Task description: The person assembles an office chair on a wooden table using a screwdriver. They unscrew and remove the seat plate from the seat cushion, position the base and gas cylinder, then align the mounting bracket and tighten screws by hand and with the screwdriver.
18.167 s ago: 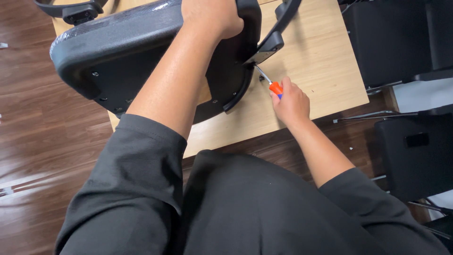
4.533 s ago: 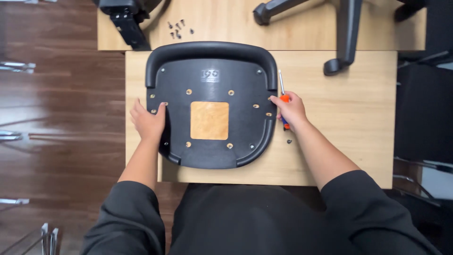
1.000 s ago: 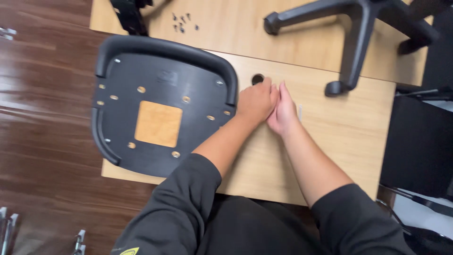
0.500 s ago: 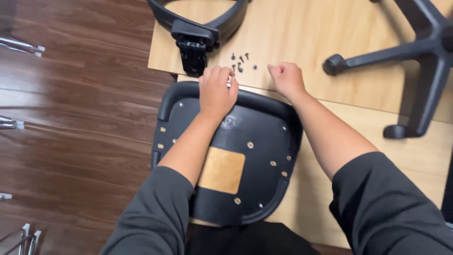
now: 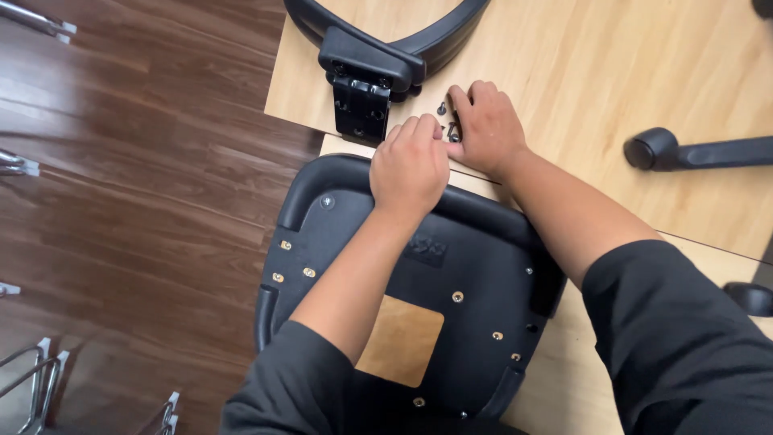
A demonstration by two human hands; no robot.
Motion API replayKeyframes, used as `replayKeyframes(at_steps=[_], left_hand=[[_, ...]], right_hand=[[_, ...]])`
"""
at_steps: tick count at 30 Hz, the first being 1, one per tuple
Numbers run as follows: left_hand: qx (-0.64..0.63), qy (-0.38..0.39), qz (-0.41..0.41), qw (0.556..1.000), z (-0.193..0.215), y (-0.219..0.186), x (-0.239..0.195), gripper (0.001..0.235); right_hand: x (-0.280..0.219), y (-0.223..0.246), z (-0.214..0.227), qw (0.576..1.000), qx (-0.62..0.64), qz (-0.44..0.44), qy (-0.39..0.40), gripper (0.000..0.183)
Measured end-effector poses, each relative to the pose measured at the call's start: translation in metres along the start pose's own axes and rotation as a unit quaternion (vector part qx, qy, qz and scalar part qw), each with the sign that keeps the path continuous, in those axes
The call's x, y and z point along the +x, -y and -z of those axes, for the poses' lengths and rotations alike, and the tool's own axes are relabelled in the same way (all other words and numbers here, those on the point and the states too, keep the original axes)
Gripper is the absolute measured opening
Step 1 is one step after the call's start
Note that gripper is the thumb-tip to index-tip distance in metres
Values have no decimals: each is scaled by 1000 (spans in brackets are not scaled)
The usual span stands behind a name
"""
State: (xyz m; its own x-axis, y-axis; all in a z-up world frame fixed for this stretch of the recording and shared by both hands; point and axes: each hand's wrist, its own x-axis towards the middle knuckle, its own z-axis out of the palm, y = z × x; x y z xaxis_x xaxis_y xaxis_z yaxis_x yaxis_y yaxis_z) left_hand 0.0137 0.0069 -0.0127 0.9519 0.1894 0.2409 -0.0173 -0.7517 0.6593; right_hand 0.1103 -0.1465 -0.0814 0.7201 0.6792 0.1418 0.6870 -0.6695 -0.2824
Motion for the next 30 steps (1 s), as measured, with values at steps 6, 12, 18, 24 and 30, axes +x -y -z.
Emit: replayKeyframes(at_steps=[6, 12, 18, 24, 30], left_hand=[[14, 26, 15, 999, 3, -4, 0, 11], [34, 44, 19, 998, 2, -4, 2, 13], [93, 216, 98, 967, -13, 1, 26, 21], [99, 307, 147, 935, -56, 13, 63, 46], [77, 311, 109, 941, -48, 11, 59, 39]], right_hand=[[12, -5, -24, 999, 25, 8, -40, 40], [19, -14, -30, 996, 25, 12, -84, 15], [24, -40, -43, 984, 12, -59, -169, 16], [27, -44, -40, 978, 40, -77, -192, 15], [44, -56, -48, 972, 61, -92, -207, 15]])
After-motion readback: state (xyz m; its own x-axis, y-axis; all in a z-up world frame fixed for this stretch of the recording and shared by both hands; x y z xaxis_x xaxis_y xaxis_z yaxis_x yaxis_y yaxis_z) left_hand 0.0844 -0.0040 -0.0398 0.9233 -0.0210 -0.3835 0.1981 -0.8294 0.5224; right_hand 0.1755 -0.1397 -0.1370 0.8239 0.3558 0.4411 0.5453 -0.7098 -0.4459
